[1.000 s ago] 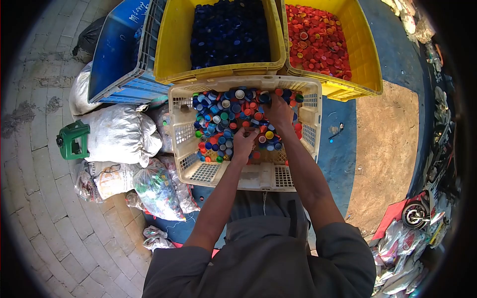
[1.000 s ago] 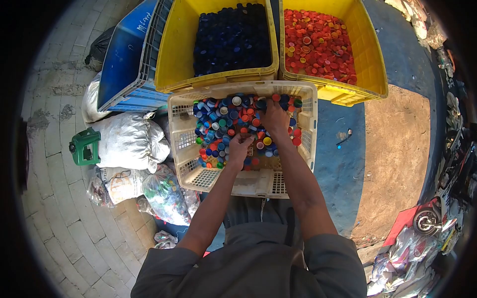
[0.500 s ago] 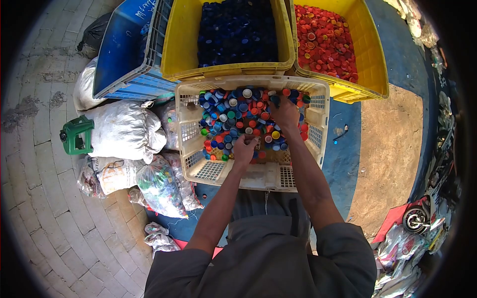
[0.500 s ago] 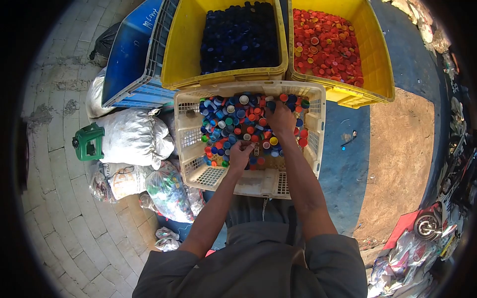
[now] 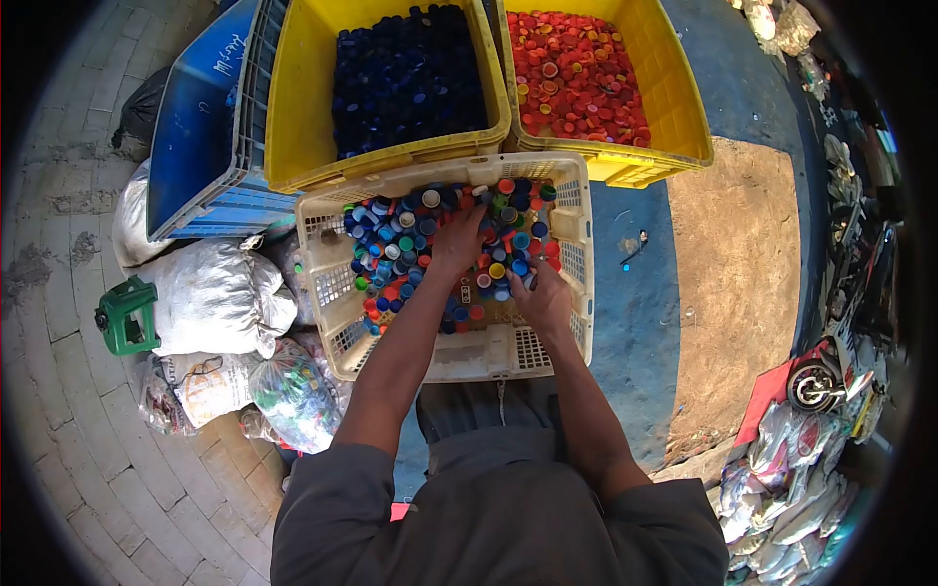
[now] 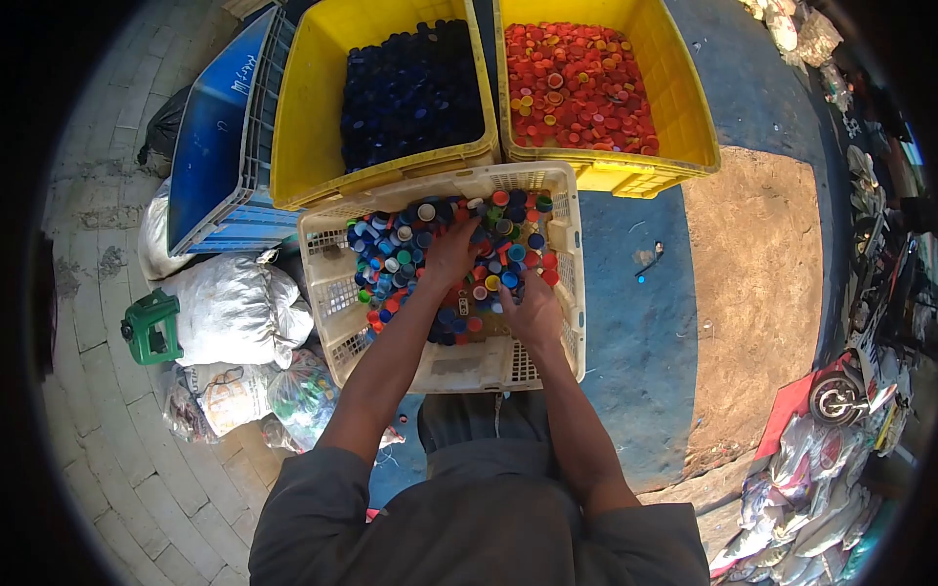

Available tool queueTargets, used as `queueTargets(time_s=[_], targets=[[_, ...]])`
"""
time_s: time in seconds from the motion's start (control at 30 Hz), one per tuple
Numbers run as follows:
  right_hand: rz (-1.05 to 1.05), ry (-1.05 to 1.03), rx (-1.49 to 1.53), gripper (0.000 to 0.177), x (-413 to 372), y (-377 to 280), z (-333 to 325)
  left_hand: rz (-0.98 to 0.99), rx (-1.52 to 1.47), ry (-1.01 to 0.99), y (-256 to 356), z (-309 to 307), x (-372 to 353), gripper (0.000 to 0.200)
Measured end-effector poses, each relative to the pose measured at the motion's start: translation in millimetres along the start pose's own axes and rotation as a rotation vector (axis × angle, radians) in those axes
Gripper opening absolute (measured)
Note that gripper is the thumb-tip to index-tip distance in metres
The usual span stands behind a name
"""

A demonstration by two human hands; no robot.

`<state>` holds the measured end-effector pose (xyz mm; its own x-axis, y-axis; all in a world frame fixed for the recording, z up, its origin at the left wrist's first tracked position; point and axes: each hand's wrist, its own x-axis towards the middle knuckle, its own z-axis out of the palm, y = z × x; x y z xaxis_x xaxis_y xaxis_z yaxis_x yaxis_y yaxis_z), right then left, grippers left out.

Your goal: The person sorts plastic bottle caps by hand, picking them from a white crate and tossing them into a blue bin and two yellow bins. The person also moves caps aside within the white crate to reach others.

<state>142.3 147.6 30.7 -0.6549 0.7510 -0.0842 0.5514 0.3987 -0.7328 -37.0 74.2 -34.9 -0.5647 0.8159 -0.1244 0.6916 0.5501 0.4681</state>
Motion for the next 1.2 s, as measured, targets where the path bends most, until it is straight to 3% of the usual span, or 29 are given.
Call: queueTargets(time_s=[0.17,0.47,0.97,1.07,1.2], targets=[[0.046,-0.049,-0.008,0.038,-4.8,-1.1,-10.8,0.080,0.150,-0.029,-5.0,1.0,5.3,0.044],[-0.039,0.005,0.051,0.038,-0.4,10.8,0.5,0.100,-0.037,-0.011,-19.2,-3.9,9.6,0.044],[-0.052,-0.084,-0.016,0.040,-6.9,-1.0,-2.1,0.019,0.066,-0.057,-16.0,7.5,5.5,0.046],[-0.080,-0.045,-0.019,0.040,-8.9,0.7,-4.8,0.035,0.043,-0.040,-13.1,2.4,3.8,0.048],[-0.062,-0.060,0.000,0.040,-10.3,-0.3,-12.0,0.011,-0.227,0.022,-18.7,-2.7,1.1,0.047]])
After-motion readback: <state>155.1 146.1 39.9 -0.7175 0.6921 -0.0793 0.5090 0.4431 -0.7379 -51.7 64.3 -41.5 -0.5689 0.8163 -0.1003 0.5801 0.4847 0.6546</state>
